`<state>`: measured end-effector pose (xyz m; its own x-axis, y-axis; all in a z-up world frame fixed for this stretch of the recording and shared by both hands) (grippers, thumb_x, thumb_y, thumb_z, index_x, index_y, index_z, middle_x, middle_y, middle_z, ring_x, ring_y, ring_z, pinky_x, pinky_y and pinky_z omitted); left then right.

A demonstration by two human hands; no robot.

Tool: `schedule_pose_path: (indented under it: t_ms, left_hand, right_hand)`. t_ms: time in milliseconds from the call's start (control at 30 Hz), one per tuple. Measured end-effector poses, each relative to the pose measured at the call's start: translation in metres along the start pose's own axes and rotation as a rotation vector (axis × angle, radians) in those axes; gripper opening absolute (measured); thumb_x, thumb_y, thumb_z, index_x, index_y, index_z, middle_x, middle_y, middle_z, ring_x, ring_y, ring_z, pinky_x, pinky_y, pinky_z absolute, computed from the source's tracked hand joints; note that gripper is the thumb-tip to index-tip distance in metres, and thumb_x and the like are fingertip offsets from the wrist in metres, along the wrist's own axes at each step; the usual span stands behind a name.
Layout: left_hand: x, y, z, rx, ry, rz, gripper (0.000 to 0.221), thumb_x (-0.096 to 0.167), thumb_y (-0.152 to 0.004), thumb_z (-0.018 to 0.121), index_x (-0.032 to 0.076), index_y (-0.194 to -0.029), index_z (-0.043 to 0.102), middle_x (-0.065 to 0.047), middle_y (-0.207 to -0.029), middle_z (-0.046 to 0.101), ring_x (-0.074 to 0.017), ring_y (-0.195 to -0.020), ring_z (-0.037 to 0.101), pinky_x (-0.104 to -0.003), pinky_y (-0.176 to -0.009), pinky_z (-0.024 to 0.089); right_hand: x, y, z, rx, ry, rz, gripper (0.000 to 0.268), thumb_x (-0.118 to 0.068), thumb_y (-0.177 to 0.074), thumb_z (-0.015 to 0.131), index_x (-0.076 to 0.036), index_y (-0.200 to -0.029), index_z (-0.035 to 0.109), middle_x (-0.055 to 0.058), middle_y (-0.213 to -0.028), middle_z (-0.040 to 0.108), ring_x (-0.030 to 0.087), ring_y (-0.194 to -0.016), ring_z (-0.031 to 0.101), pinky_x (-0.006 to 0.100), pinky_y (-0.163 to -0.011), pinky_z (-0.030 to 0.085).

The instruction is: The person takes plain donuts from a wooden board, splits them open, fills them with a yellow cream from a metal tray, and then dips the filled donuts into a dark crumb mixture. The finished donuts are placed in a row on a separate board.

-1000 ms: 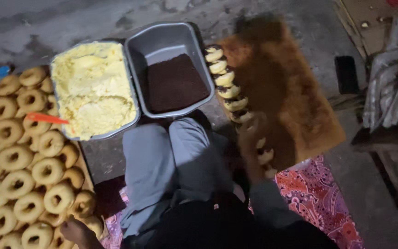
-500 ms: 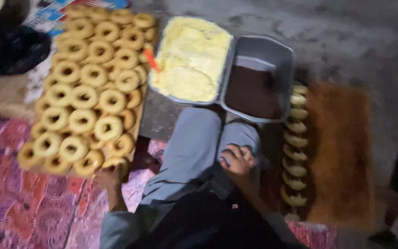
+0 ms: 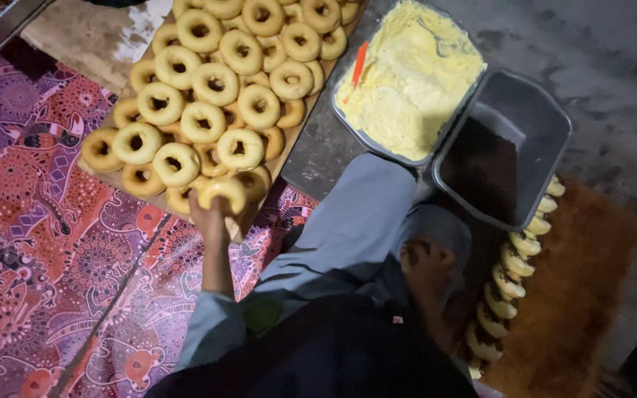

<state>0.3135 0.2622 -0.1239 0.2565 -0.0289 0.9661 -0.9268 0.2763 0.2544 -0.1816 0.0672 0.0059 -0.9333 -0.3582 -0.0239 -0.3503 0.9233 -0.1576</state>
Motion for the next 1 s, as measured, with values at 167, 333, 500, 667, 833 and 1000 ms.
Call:
schedule_pose_path:
  t_ms: [167, 333, 500, 667, 833, 1000]
  left_hand:
    - [0.028, -0.047, 0.068, -0.043, -0.291, 0.326, 0.047, 0.014, -0.084, 0.086, -0.002, -0.12, 0.06, -0.02, -0.114, 0.066, -0.0287, -0.103, 0.064, -0.04, -0.095, 0.052]
    - [0.001, -0.077, 0.087, 0.027, -0.357, 0.326, 0.06, 0.021, -0.074, 0.092, -0.005, -0.118, 0.061, -0.024, -0.115, 0.065, -0.0357, -0.104, 0.065, -0.044, -0.099, 0.05]
    - [0.012, -0.057, 0.085, 0.043, -0.477, 0.478, 0.078, 0.017, -0.073, 0.097, -0.006, -0.13, 0.05, -0.03, -0.122, 0.058, -0.0426, -0.109, 0.059, -0.047, -0.097, 0.047]
    - [0.047, 0.006, 0.123, -0.164, -0.322, 0.214, 0.061, 0.01, -0.079, 0.08, 0.006, -0.126, 0.04, -0.016, -0.111, 0.06, -0.0289, -0.101, 0.064, -0.037, -0.09, 0.055]
    - [0.081, 0.131, 0.185, -0.639, 0.222, -0.04, 0.046, -0.009, -0.083, 0.063, 0.009, -0.119, 0.042, -0.007, -0.112, 0.055, -0.018, -0.105, 0.061, -0.03, -0.086, 0.057]
    - [0.083, 0.201, 0.218, -0.934, 0.467, -0.442, 0.045, -0.005, -0.088, 0.066, 0.005, -0.13, 0.056, -0.008, -0.116, 0.064, -0.0172, -0.108, 0.064, -0.029, -0.091, 0.056]
  right_hand:
    - [0.008, -0.008, 0.014, -0.078, 0.065, 0.097, 0.032, -0.049, -0.083, 0.073, -0.027, -0.105, 0.077, 0.001, -0.125, 0.065, 0.041, -0.118, 0.048, 0.058, -0.094, 0.043]
    - [0.013, -0.009, 0.02, -0.052, -0.026, 0.1, 0.024, -0.042, -0.081, 0.072, -0.031, -0.101, 0.079, 0.0, -0.119, 0.067, 0.041, -0.121, 0.047, 0.06, -0.099, 0.041]
    - [0.015, -0.004, 0.025, -0.067, 0.005, 0.11, 0.025, -0.044, -0.086, 0.072, -0.027, -0.104, 0.078, 0.0, -0.123, 0.067, 0.04, -0.119, 0.047, 0.064, -0.095, 0.038]
    - [0.01, -0.013, 0.019, -0.161, -0.121, 0.206, 0.023, -0.04, -0.085, 0.072, -0.031, -0.105, 0.077, 0.004, -0.128, 0.065, 0.039, -0.124, 0.045, 0.061, -0.105, 0.033]
    - [-0.032, -0.021, -0.006, -0.098, -1.174, 0.027, 0.053, -0.025, -0.098, 0.064, -0.007, -0.145, 0.049, 0.015, -0.149, 0.053, 0.029, -0.138, 0.048, 0.045, -0.115, 0.035]
    - [-0.083, -0.043, -0.001, -0.179, -1.75, 0.125, 0.046, -0.014, -0.107, 0.06, 0.005, -0.148, 0.05, 0.016, -0.136, 0.061, 0.02, -0.116, 0.06, 0.034, -0.102, 0.049]
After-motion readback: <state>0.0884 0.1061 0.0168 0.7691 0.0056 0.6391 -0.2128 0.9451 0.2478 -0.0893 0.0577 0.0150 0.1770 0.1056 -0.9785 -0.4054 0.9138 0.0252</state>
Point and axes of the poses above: each hand's wrist, its own y-axis away from the middle knuckle, its own z-axis out of the palm, x = y × z, the point moved 6 cm from there along -y, towards the middle knuckle
